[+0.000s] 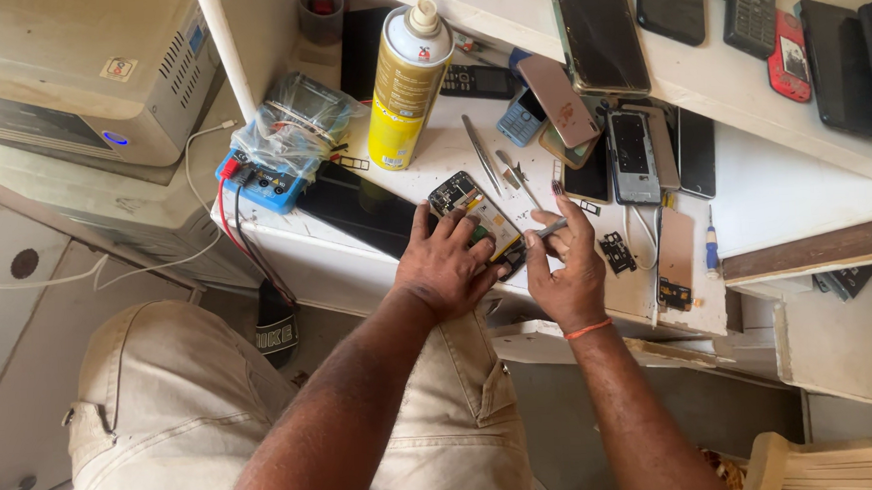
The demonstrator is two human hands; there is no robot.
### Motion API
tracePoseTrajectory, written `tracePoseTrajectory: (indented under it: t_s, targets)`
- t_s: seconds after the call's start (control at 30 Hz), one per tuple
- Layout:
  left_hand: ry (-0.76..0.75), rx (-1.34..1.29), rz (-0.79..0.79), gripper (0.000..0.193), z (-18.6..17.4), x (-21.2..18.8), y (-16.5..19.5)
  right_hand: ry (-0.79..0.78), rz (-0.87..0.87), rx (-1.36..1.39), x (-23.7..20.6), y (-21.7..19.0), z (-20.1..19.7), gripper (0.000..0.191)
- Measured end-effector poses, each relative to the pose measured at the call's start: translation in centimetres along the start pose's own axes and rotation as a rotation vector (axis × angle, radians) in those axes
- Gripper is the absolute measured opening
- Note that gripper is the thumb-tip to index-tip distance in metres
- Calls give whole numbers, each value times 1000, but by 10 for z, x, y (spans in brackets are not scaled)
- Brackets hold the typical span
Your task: The person wipes a smartphone screen with a cloth at a counter, then carries the phone to a repair bench, opens its back cover, and works on the internal components using a screwdriver and tweezers among other disassembled phones and tools.
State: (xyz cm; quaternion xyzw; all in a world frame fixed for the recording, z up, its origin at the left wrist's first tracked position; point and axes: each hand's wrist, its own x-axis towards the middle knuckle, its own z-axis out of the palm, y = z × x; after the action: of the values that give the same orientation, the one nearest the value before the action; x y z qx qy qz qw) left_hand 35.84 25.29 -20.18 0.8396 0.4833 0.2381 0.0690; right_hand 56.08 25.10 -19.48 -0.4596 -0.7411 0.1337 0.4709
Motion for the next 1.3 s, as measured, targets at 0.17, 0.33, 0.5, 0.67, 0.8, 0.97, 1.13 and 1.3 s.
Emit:
tracePoseTrajectory:
  t_s: [0.17,0.33,0.5,0.67,0.8,0.97,1.13,1.3]
  targets:
    - [13,10,5,43,-1,0,1,-74,145,-124,10,-8,-8,54]
    - [-10,10,-2,44,-3,0,1,-216,297,-247,29,-15,-23,45]
    - [-21,12,-4,45,-4,1,2,-301,175,27,44,-25,-31,30]
    - [-66,34,-17,48,-7,2,3,-421,148,-352,59,-41,-34,24]
    - [-96,35,-30,48,-9,2,3,-503,288,-282,68,-49,-33,25]
    - [-89,33,-29,47,-10,2,4,-489,256,-79,62,-47,-37,17]
    - [-83,17,-42,47,-8,1,4,-486,257,-2,58,-41,-38,18]
    - [-123,40,-43,50,-8,3,4,-460,349,-266,63,-43,-37,25]
